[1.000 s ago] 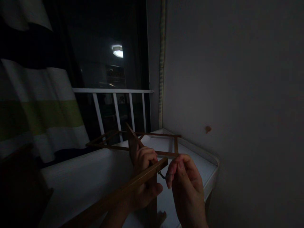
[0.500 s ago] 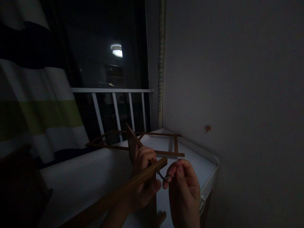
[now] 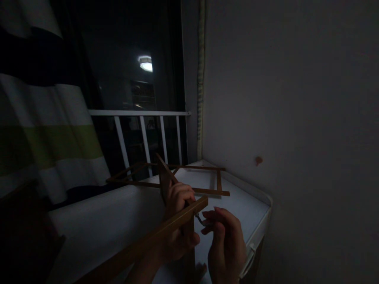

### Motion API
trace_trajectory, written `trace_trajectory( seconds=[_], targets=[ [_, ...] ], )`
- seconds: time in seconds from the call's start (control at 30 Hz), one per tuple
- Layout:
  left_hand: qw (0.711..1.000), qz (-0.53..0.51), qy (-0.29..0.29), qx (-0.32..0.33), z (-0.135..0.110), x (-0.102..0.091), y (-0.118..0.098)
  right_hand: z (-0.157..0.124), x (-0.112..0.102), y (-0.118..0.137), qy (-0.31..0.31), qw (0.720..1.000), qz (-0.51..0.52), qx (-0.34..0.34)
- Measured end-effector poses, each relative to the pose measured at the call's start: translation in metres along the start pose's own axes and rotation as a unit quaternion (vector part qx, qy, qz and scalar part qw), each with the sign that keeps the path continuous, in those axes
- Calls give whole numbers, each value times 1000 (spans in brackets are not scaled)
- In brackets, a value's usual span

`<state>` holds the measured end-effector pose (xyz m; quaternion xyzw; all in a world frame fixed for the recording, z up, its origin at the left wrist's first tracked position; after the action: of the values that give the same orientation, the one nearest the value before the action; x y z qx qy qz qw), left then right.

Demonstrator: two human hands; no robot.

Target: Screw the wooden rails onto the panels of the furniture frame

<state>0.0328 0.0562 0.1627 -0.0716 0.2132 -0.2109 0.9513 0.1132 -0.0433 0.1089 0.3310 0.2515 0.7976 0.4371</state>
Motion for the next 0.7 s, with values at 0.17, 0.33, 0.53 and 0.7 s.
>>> trace_trajectory(
  seconds=[0.17, 0.33, 0.53, 0.7],
  targets=[
    [1000, -1, 7, -11, -3, 1, 1, -6, -3, -7, 25, 995, -70, -61],
    [1000, -13, 20, -13, -2, -1, 3, -12, 1, -6, 87, 985, -146, -11],
    [993, -37, 108, -9, 2, -11, -2, -15, 4, 8, 146, 976, -160, 2],
    [990, -33, 140, 1, 2, -15, -4, -18, 4, 17, 161, 972, -145, 93]
  ],
)
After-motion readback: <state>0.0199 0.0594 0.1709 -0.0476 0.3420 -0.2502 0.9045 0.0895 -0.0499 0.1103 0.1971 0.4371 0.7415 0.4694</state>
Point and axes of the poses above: each hand's wrist, its own z-axis towards the middle knuckle, its own x-axis out of the palm, y = z × x, the point moved 6 cm from there along z, towards the middle knuckle, and after that the axes turned 9 degrees about x, right-handed, at the moved point
